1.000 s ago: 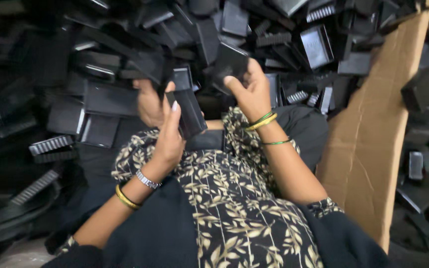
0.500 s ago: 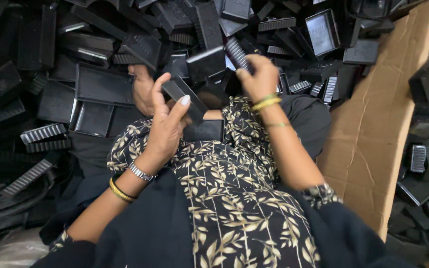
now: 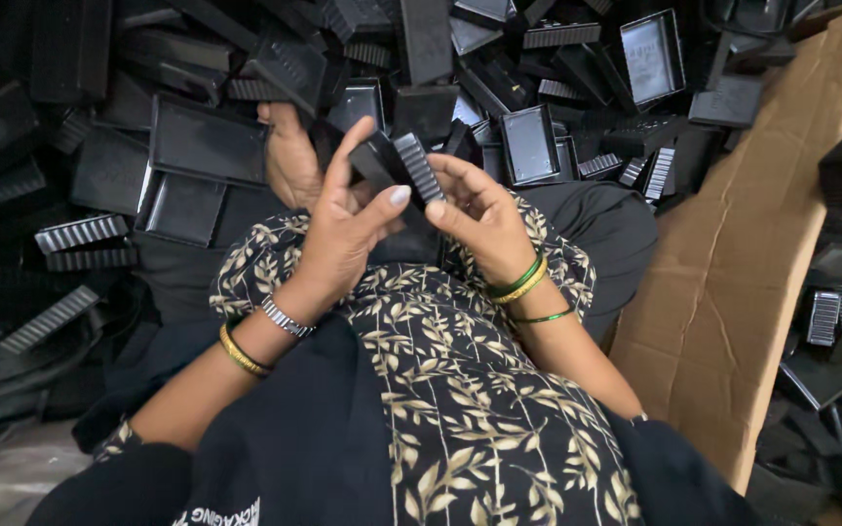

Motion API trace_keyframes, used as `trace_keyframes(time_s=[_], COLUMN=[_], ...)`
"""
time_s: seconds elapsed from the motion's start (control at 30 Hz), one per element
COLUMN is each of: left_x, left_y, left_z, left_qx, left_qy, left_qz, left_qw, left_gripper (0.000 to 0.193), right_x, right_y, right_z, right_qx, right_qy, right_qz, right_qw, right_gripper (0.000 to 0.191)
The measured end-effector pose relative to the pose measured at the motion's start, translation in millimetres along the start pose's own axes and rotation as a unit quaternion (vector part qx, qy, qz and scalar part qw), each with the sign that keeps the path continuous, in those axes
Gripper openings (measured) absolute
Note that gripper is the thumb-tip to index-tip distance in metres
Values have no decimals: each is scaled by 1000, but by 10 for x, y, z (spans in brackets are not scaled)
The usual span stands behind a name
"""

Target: The person sits on the floor inside a large pile of black plastic boxes and lids. They pick up a box base and lid, fit the lid onto the base by hand, and toss the closed box back onto the pile, repeating this one box at a time.

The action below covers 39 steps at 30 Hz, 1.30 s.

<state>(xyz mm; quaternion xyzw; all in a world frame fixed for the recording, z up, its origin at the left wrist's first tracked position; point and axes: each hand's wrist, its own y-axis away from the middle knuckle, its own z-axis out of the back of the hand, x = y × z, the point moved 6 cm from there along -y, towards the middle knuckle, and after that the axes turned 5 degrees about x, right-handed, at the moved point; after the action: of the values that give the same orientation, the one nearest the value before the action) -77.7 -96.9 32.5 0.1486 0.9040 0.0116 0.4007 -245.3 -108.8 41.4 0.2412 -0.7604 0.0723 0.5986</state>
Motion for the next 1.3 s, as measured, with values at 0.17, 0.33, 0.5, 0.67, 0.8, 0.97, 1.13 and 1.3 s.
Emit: trace_keyframes(time_s=[0.17,0.33,0.5,0.67,0.8,0.97,1.13,1.3], left_x=[-4,72,131,226,307,417,361,436], left_y=[-6,-16,-59,-49,-81,-87,-89,-123], left_z=[19,70,89,200,263,299,358,355], left_qx=[-8,-4,2,-42,-21,-40,-79,-74], left_qy=[-26,-72,-54,-42,-93,-98,-114,-90], left_qz=[-21,-7,-9,34,46,87,88,92], left_qw=[999,997,999,998,994,991,986,989], left_gripper=[85,88,86,56,41,42,46,41], right_x=[-20,8,127,19,-113,23,1010,1008], right_y=[9,3,4,38,112,274,984,567], right_z=[-5,9,-212,-137,161,1074,1913,1712], right_qx=[-12,-6,53,-18,-2,-256,-504,-422], right_qy=[24,40,232,146,54,78,-111,72], right_qz=[39,34,94,46,36,-13,344,309], right_qw=[999,999,967,988,998,963,784,849], right_gripper=[57,56,67,52,30,16,40,33])
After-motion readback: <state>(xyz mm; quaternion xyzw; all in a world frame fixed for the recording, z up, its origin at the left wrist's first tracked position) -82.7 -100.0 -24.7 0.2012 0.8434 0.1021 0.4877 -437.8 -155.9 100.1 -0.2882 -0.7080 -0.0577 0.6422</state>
